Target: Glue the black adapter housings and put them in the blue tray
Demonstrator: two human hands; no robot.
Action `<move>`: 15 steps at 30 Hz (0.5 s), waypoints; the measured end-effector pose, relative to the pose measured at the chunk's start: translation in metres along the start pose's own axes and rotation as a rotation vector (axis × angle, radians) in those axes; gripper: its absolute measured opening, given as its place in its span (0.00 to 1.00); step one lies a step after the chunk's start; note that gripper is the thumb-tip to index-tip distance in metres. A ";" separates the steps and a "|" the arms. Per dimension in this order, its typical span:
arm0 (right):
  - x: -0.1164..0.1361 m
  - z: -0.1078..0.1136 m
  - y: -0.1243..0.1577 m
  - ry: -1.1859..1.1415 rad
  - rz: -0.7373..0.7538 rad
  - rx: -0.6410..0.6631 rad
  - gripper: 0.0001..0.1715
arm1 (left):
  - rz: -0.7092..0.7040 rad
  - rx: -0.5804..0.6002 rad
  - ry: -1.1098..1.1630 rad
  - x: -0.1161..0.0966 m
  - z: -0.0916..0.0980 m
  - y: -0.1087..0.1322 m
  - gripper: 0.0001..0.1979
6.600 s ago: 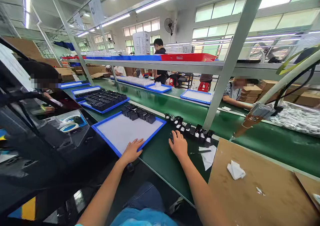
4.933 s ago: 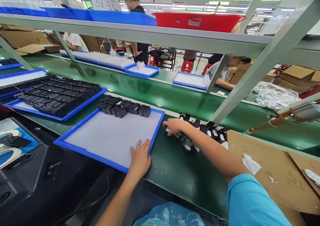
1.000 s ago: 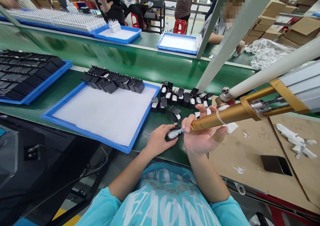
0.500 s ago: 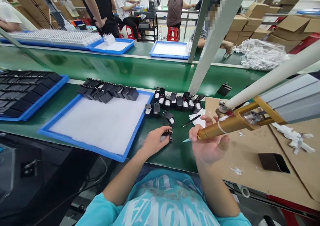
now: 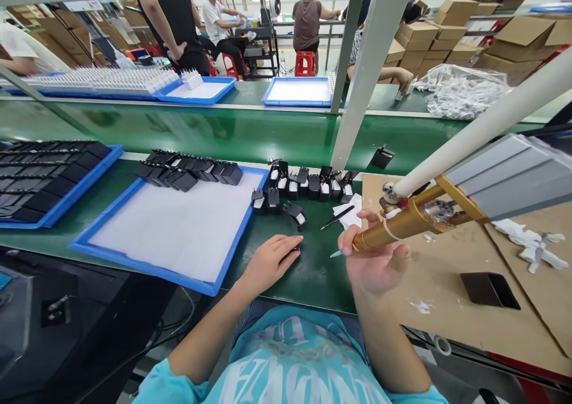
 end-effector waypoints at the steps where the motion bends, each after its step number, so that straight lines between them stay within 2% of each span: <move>1: 0.000 0.000 0.000 0.001 0.000 0.001 0.22 | 0.002 -0.007 0.009 0.000 -0.002 -0.001 0.15; 3: 0.000 0.001 0.000 0.001 0.003 0.001 0.21 | 0.023 0.003 -0.020 0.000 -0.006 -0.003 0.13; 7: 0.000 0.002 0.000 -0.009 0.005 -0.005 0.20 | 0.074 0.119 -0.194 0.000 -0.013 -0.006 0.13; 10: 0.000 0.003 -0.001 -0.011 0.013 0.009 0.20 | 0.107 0.189 -0.184 0.003 -0.014 -0.006 0.12; 13: -0.001 0.006 -0.002 0.013 0.027 0.003 0.21 | 0.223 0.126 0.112 0.007 -0.011 -0.005 0.13; 15: -0.002 0.008 -0.003 0.022 0.040 -0.007 0.21 | 0.370 0.023 0.508 0.011 -0.012 -0.004 0.17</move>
Point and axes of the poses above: each hand's wrist, its own y-axis away from the middle knuckle, its own z-axis out of the back of the hand, x = y × z, the point moved 3 cm from there along -y, towards the middle knuckle, and after that the axes turned 10 degrees about x, right-handed, at the moved point
